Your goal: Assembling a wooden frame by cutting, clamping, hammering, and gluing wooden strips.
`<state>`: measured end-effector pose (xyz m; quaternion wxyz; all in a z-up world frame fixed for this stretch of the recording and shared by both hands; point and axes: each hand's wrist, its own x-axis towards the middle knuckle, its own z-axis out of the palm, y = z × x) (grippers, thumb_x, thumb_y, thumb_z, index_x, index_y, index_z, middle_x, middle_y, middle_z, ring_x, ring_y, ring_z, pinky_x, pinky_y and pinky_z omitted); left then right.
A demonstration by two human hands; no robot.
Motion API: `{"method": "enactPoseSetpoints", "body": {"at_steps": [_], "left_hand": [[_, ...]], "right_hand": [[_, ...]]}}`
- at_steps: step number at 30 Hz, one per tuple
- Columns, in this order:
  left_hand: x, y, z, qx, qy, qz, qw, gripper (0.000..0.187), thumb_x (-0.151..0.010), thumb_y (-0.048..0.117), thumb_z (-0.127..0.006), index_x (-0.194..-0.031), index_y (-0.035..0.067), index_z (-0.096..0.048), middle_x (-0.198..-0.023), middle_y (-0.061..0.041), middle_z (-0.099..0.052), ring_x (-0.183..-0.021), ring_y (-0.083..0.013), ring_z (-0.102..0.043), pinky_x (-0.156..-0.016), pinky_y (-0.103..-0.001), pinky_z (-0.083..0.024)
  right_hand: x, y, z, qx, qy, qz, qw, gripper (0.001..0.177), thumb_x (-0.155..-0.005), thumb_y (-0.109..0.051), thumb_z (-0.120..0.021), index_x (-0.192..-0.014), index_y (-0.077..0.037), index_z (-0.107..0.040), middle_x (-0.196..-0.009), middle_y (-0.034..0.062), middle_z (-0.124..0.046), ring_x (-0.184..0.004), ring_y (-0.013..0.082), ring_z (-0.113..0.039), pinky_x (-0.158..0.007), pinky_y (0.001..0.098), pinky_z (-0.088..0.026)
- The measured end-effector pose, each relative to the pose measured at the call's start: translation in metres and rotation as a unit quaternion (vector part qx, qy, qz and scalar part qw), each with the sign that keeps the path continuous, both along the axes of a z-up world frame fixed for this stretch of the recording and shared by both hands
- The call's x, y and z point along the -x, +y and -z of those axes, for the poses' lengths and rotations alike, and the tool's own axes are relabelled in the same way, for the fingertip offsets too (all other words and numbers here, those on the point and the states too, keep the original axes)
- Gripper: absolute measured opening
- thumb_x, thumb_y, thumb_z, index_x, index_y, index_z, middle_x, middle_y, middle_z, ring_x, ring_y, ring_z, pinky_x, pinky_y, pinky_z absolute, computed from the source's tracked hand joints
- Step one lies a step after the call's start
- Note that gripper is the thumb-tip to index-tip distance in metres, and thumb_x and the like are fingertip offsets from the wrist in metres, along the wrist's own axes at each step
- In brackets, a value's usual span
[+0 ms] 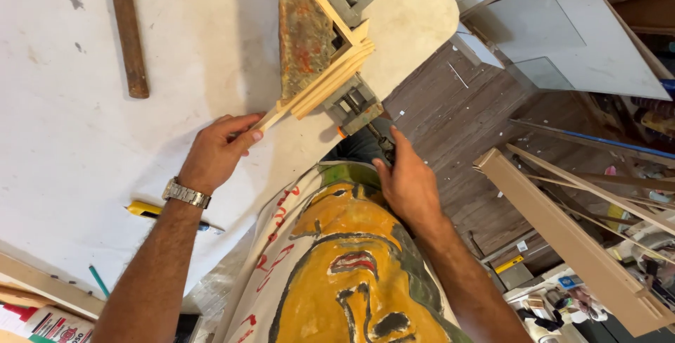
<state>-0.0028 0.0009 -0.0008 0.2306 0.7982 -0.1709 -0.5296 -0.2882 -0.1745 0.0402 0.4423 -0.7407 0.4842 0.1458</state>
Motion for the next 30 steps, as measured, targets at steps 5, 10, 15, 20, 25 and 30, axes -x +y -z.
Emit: {"method": "enactPoseSetpoints", "body": {"at_steps": [5,10,15,20,25,30], "left_hand": [[0.001,0.001,0.002,0.010,0.003,-0.010,1.000,0.036,-0.096,0.023,-0.076,-0.130,0.012,-0.073,-0.101,-0.016,-0.067,-0.079,-0.0255,-0.074,-0.077,-0.036,-0.060],[-0.002,-0.002,-0.001,-0.007,0.011,-0.005,1.000,0.034,-0.097,0.024,-0.074,-0.130,0.015,-0.073,-0.103,-0.015,-0.067,-0.081,-0.0264,-0.075,-0.078,-0.037,-0.060],[0.000,-0.001,-0.001,-0.009,0.010,0.003,1.000,0.034,-0.097,0.026,-0.073,-0.130,0.018,-0.073,-0.105,-0.014,-0.068,-0.082,-0.0258,-0.075,-0.078,-0.036,-0.060],[-0.001,0.000,0.002,0.001,0.003,0.001,1.000,0.034,-0.096,0.028,-0.075,-0.129,0.020,-0.074,-0.103,-0.013,-0.068,-0.081,-0.0255,-0.075,-0.076,-0.035,-0.060],[-0.003,-0.003,-0.008,-0.018,0.006,0.020,1.000,0.036,-0.096,0.031,-0.073,-0.130,0.022,-0.073,-0.106,-0.013,-0.069,-0.082,-0.0252,-0.076,-0.080,-0.037,-0.059],[-0.006,-0.003,-0.005,-0.020,0.001,0.028,0.999,0.035,-0.095,0.033,-0.072,-0.130,0.025,-0.074,-0.106,-0.010,-0.070,-0.082,-0.0232,-0.076,-0.080,-0.036,-0.059]], "right_hand": [[0.009,0.004,0.044,0.008,0.149,-0.074,0.986,0.055,-0.095,-0.059,-0.064,-0.134,-0.023,-0.048,-0.095,0.0156,-0.077,-0.089,0.0409,-0.076,-0.079,0.0532,-0.059],[0.006,-0.025,0.054,-0.131,0.103,-0.003,0.986,0.050,-0.082,-0.057,-0.080,-0.109,-0.016,-0.070,-0.090,0.0176,-0.077,-0.090,0.0383,-0.074,-0.073,0.0449,-0.057],[-0.003,-0.026,0.043,-0.150,0.100,-0.020,0.983,0.058,-0.078,-0.057,-0.085,-0.114,-0.014,-0.069,-0.086,0.0164,-0.076,-0.088,0.0373,-0.075,-0.073,0.0465,-0.058],[-0.020,-0.012,0.032,-0.016,0.115,-0.028,0.993,0.057,-0.087,-0.060,-0.076,-0.118,-0.016,-0.057,-0.081,0.0142,-0.077,-0.088,0.0425,-0.076,-0.081,0.0549,-0.057],[-0.019,-0.018,0.034,-0.075,0.101,-0.025,0.992,0.053,-0.086,-0.058,-0.077,-0.108,-0.011,-0.065,-0.081,0.0213,-0.076,-0.088,0.0435,-0.075,-0.076,0.0493,-0.058],[-0.017,-0.031,0.039,-0.130,0.106,-0.028,0.985,0.052,-0.077,-0.056,-0.086,-0.106,-0.015,-0.071,-0.087,0.0198,-0.075,-0.090,0.0386,-0.074,-0.077,0.0452,-0.058]]}}
